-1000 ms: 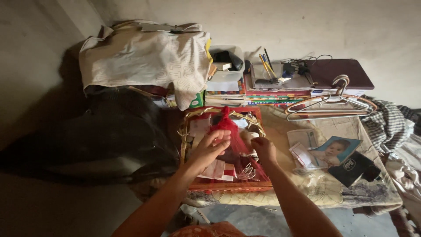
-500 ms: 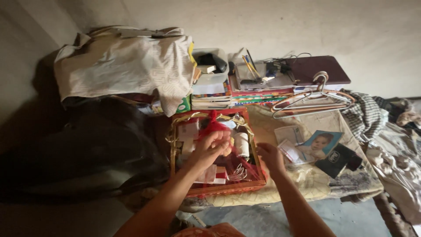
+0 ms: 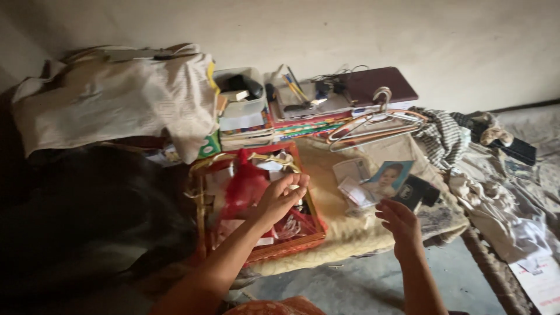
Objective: The person inspects and sorts various personal belongings, including a photo, small boxes, and fabric on a table and bed.
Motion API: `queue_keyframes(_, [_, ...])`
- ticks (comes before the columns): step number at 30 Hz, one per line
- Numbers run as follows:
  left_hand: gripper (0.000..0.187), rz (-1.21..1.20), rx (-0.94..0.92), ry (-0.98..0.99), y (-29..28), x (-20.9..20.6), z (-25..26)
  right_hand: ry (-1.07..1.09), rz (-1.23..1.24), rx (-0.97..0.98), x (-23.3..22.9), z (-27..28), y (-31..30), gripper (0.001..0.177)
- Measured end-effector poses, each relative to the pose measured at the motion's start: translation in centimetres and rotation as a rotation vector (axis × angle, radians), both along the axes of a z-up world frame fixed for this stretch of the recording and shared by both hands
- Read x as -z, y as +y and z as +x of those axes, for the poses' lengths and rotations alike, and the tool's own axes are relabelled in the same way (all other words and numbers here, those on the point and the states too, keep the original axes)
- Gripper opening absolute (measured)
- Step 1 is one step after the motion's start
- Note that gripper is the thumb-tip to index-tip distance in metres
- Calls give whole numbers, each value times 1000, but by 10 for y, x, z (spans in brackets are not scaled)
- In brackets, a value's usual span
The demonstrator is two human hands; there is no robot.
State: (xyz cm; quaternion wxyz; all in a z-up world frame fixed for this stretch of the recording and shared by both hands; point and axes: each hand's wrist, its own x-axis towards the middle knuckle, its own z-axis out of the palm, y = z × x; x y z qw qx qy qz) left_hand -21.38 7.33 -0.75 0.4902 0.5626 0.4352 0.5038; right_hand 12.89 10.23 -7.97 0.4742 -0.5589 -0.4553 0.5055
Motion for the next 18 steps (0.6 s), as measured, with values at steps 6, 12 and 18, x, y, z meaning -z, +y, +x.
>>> queue_keyframes(6, [36, -34, 0, 25, 13, 13, 46, 30, -20, 29, 5, 59, 7, 38])
queue_keyframes(12, [35, -34, -9, 58, 24, 14, 100, 5, 2, 11, 5, 113, 21, 38])
queue_keyframes(18, [36, -87, -23, 27, 33, 23, 149, -52, 4, -12, -5, 168, 25, 39])
